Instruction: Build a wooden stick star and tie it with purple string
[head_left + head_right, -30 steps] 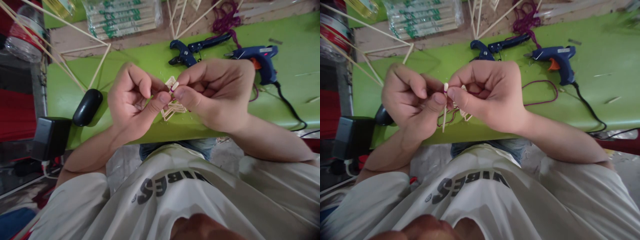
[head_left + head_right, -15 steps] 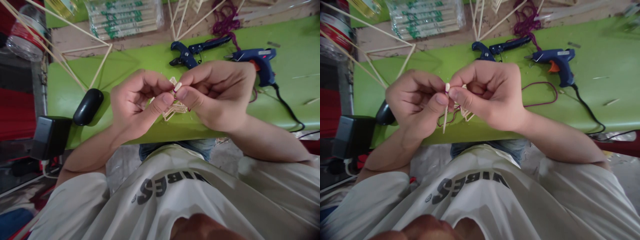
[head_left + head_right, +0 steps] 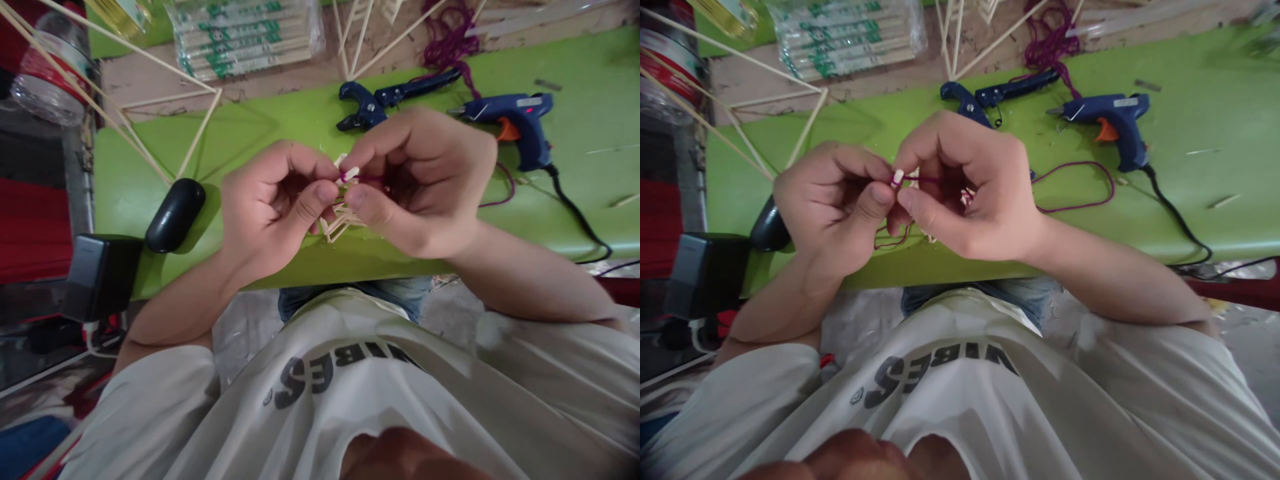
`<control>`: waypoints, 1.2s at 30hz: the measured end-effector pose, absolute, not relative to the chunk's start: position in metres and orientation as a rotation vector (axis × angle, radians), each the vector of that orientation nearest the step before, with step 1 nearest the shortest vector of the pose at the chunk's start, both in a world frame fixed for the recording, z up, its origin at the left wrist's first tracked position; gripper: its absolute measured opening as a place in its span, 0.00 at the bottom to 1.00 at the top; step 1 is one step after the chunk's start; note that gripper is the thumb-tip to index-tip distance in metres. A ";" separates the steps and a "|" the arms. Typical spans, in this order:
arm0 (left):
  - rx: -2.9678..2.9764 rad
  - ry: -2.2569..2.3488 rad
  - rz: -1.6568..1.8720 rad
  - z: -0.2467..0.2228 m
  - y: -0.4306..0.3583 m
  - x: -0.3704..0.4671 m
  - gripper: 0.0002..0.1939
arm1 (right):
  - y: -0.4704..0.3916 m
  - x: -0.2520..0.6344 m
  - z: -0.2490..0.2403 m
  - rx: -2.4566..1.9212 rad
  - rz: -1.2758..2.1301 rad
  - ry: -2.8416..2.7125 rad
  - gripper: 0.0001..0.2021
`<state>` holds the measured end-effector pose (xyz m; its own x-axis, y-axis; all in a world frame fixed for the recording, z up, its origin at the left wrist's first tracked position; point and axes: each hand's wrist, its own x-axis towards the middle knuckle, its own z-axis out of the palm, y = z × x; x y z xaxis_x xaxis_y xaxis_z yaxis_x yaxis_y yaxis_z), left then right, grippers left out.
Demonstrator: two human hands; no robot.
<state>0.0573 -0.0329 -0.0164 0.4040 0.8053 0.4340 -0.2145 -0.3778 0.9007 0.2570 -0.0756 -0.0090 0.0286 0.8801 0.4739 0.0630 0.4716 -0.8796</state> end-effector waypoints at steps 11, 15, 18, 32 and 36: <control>1.646 0.555 1.095 -0.012 -0.026 0.051 0.20 | -0.083 0.260 -0.007 -0.894 0.875 -1.463 0.05; 1.608 0.527 1.091 -0.018 -0.021 0.052 0.22 | -0.084 0.261 -0.009 -0.900 0.958 -1.454 0.06; 1.591 0.567 1.089 -0.019 -0.022 0.053 0.22 | -0.084 0.260 -0.009 -0.951 0.952 -1.463 0.05; 1.538 0.527 1.270 -0.004 -0.002 0.043 0.14 | -0.054 0.276 -0.011 -0.955 1.022 -1.350 0.17; 1.610 0.645 1.381 -0.003 0.008 0.039 0.21 | -0.044 0.284 -0.006 -0.968 1.095 -1.412 0.14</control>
<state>0.0388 0.0082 -0.0033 0.2424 0.8359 0.4925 -0.1591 -0.4665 0.8701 0.2845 -0.0437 -0.0057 -0.1175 0.9608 0.2510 -0.0044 0.2522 -0.9677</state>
